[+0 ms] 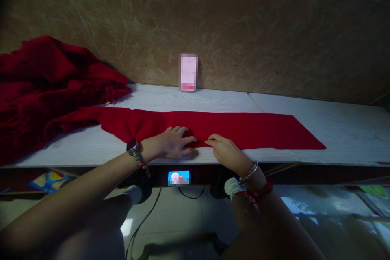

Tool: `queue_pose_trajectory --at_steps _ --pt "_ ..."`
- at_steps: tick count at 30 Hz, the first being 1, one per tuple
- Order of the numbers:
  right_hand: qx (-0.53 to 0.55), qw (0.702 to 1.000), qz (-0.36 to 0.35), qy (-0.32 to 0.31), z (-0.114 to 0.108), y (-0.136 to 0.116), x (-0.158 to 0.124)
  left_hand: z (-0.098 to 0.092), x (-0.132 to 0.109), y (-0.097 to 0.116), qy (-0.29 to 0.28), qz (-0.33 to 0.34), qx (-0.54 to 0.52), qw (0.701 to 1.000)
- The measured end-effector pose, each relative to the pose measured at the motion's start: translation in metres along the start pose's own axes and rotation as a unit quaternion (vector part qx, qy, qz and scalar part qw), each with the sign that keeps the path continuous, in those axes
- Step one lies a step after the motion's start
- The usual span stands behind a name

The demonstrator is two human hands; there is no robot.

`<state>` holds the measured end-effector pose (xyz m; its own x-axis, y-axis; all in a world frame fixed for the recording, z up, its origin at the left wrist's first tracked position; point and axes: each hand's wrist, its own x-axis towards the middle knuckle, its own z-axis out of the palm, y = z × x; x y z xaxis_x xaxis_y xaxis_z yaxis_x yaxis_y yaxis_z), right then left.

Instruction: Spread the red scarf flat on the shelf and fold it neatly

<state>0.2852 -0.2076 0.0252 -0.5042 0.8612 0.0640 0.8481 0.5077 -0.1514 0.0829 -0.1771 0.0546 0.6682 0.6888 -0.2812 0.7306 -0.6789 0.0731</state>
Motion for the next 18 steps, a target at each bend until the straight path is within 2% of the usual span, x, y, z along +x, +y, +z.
queue_pose_trajectory --at_steps 3,8,10,13,15,18 --pt "0.012 1.0 0.0 -0.002 -0.001 0.0 0.0 -0.001 0.002 -0.002 0.011 -0.049 0.009 0.999" --pt "0.016 1.0 0.001 -0.004 -0.001 0.001 0.001 -0.002 0.006 0.001 0.069 -0.117 0.048 0.99" --pt "0.017 1.0 0.0 -0.003 0.0 0.001 0.0 -0.002 0.01 0.005 0.093 -0.098 0.062 0.989" --pt "0.019 1.0 -0.005 -0.008 0.0 0.001 -0.001 -0.004 0.016 0.008 0.13 -0.011 0.068 0.989" --pt "0.02 1.0 -0.009 -0.015 0.0 0.0 -0.002 -0.004 0.02 0.005 0.102 0.032 0.046 0.993" --pt "0.021 1.0 -0.011 -0.018 -0.001 0.0 -0.003 0.0 0.023 -0.001 0.063 0.045 0.004 0.997"
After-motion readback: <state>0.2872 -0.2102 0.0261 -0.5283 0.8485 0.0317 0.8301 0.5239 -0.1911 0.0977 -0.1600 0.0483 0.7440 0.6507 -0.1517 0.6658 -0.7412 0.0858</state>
